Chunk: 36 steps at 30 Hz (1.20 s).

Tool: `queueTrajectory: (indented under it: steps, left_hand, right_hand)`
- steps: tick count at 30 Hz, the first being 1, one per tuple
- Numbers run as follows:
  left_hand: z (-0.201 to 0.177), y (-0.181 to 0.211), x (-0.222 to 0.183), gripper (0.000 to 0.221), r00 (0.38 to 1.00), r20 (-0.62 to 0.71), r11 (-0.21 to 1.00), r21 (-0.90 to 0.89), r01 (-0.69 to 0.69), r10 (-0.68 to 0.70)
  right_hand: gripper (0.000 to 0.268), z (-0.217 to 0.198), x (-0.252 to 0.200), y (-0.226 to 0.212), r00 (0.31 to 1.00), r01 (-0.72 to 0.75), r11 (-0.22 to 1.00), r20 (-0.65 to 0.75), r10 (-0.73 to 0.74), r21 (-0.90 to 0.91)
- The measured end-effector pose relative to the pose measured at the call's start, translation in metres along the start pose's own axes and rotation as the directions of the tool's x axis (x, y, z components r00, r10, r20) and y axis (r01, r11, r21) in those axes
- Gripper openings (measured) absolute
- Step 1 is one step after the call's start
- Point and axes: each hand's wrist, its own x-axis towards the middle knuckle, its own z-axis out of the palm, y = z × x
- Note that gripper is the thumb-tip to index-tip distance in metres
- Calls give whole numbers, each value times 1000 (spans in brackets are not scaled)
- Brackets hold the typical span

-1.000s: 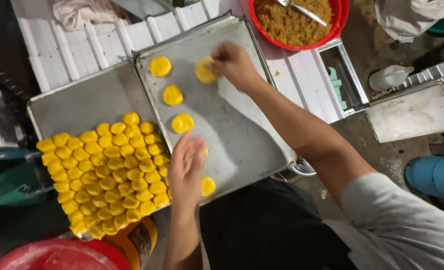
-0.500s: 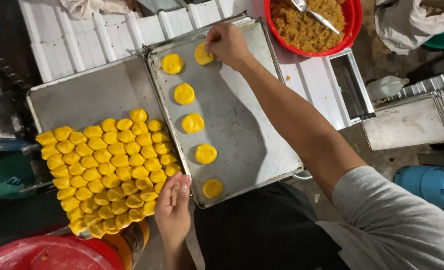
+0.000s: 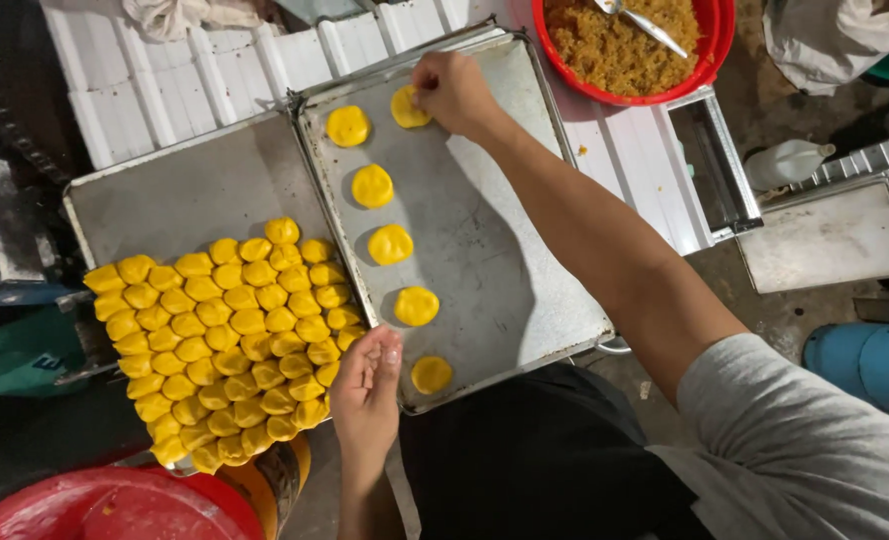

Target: Manually filling pre-portioned balls of yellow pastry dough with a filling and arranging them on a tray.

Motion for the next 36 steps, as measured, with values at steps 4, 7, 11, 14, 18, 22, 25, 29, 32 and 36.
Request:
queueTrajectory:
  steps: [4,7,11,14,18,22,25,29,32,36]
  left_hand:
    - [-2,-3,0,34,999,14,999,-12,30,-30]
    - [-2,-4,-3,34,999,13,999,-3,50,-50]
    - [3,-4,-1,33,999,19,999,-27,45,-44]
    - [-1,1,3,35,1000,-17,999,53,-7,8]
    - [-59,-12,45,21,950,-103,797,575,-186,296]
    - [-106,-7,137,41,930,-73,660,725,-200,361]
    - [-119,-29,207,32,874,59,488,811,-323,482]
    - [-102,-40,254,40,971,172,219,954,-206,164]
    - [-99,-42,268,33,974,215,-81,975,-209,77]
    - [-95,-18,245,12,869,294,-10,949,-316,398]
  right_hand:
    - [13,-14,9,-3,998,-33,990,54,26,136]
    - [12,-16,6,5,988,-92,985,134,73,147]
    - [15,-14,1,11,987,156,987,50,-154,-35]
    - [46,-18,-21,-27,873,485,841,79,-481,-242]
    - [80,16,-55,-21,830,511,809,411,-378,-289]
    - [86,14,-60,-9,894,415,814,350,-281,-406]
    - [85,10,-41,-5,893,276,887,440,-94,-369]
    - [39,-35,-37,8,989,-95,669,145,-20,737]
    - [31,-113,-68,-53,993,-63,528,105,-50,847]
    - [46,-156,-130,-77,998,-62,666,58,27,744]
